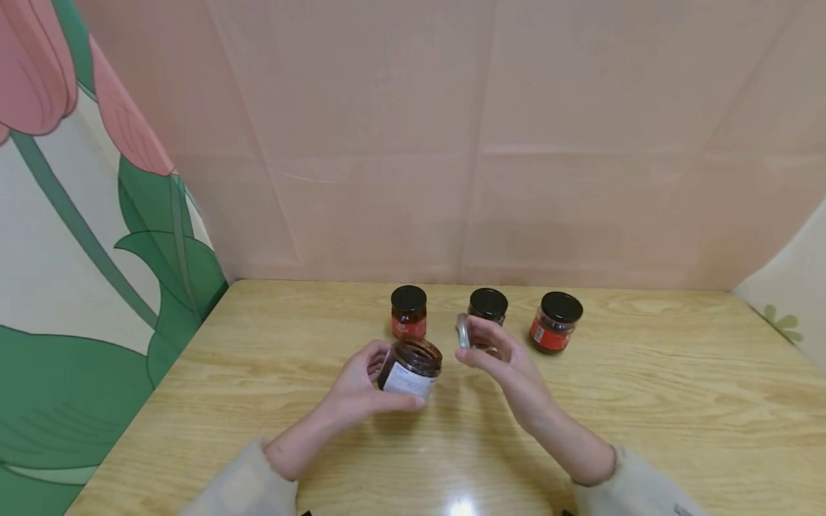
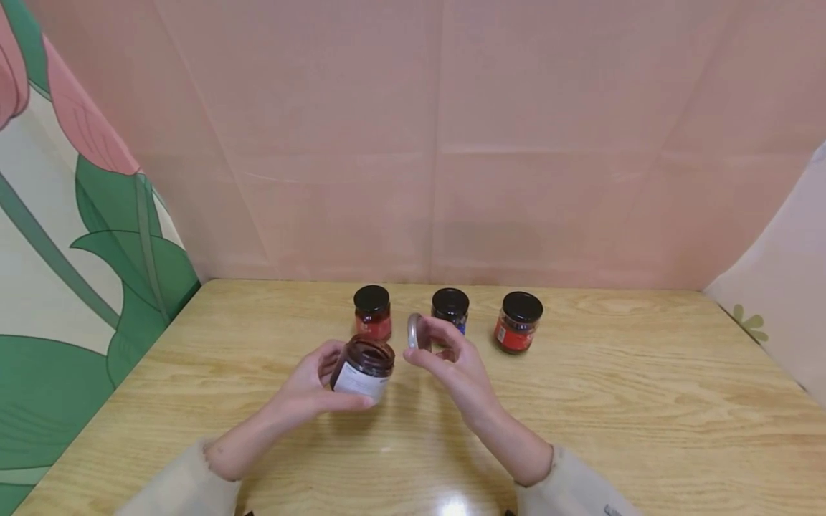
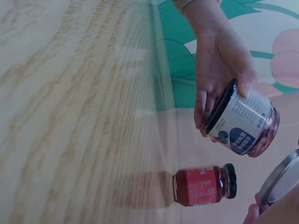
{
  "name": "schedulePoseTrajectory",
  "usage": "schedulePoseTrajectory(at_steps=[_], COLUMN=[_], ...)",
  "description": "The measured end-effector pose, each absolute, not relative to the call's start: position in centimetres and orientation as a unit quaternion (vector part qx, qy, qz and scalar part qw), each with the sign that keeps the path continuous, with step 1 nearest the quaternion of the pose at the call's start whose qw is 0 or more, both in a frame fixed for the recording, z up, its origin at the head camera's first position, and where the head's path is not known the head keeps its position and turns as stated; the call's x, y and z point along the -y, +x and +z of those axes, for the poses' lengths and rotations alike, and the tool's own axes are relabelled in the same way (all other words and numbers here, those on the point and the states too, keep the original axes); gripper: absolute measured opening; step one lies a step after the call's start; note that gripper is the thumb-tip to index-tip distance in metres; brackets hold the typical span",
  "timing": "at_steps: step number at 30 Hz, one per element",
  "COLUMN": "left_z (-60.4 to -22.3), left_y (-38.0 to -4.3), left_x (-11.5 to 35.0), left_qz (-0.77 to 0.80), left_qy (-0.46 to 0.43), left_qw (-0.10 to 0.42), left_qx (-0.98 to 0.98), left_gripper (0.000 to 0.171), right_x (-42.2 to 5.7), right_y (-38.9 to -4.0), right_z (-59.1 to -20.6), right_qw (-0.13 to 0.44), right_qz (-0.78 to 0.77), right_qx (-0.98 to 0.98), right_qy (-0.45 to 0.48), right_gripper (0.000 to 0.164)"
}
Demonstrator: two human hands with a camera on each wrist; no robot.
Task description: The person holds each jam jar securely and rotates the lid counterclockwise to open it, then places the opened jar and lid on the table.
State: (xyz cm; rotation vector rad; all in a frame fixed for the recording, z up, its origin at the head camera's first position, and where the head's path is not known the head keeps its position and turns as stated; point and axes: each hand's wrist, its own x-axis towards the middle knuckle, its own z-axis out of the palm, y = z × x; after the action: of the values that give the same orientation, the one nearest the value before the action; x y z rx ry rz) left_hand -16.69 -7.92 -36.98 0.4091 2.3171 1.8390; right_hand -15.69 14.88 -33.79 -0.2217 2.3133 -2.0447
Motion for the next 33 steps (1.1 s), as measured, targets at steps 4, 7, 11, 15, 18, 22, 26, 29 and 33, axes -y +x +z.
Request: schedulePoseTrajectory(at_steps=[4,7,11,15,18,22,26,29,33], left_z=[-37.0,-37.0,-37.1,-37.1,-37.1,-36.9,-36.8,-36.8,-36.9], left_y=[-16.8,-16.8,-16.9,-17.0,-17.0,-17.0,-17.0,-17.0,-17.1], left_x=[8.2,8.5,8.7,8.9,9.1,9.3,9.4,9.5,9.6], left_qz=[0.615,0.612,0.609,0.608,0.609,0.608,0.608,0.61,0.615], left_qy=[0.131,0.123,0.119,0.113,0.102,0.083,0.07,0.068,0.065], left_qw=[0.078,0.077,0.077,0.073,0.069,0.067,0.065,0.057,0.051], left_qx=[-0.774,-0.778,-0.78,-0.783,-0.784,-0.787,-0.789,-0.787,-0.784], left_gripper=[0.065,0.066,0.065,0.065,0.066,0.069,0.069,0.068,0.069], right_x=[-14.9,-14.8,-14.6,-14.5,-14.4,-14.3,-14.3,-14.3,-14.3], right_y=[-15.8,-15.8,-15.8,-15.8,-15.9,-15.9,-15.9,-15.9,-15.9], right_z=[-33.9,-34.0,-34.1,-34.1,-34.2,-34.4,-34.7,-34.7,-34.7], right_qw=[0.025,0.022,0.022,0.028,0.031,0.038,0.045,0.051,0.06], right_qz=[-0.661,-0.663,-0.668,-0.672,-0.672,-0.674,-0.679,-0.683,-0.686], right_qx=[-0.747,-0.745,-0.742,-0.738,-0.739,-0.737,-0.732,-0.728,-0.724], right_qy=[-0.066,-0.067,-0.063,-0.05,-0.041,-0.033,-0.034,-0.038,-0.04], right_gripper=[0.053,0.052,0.05,0.049,0.05,0.05,0.053,0.055,0.06])
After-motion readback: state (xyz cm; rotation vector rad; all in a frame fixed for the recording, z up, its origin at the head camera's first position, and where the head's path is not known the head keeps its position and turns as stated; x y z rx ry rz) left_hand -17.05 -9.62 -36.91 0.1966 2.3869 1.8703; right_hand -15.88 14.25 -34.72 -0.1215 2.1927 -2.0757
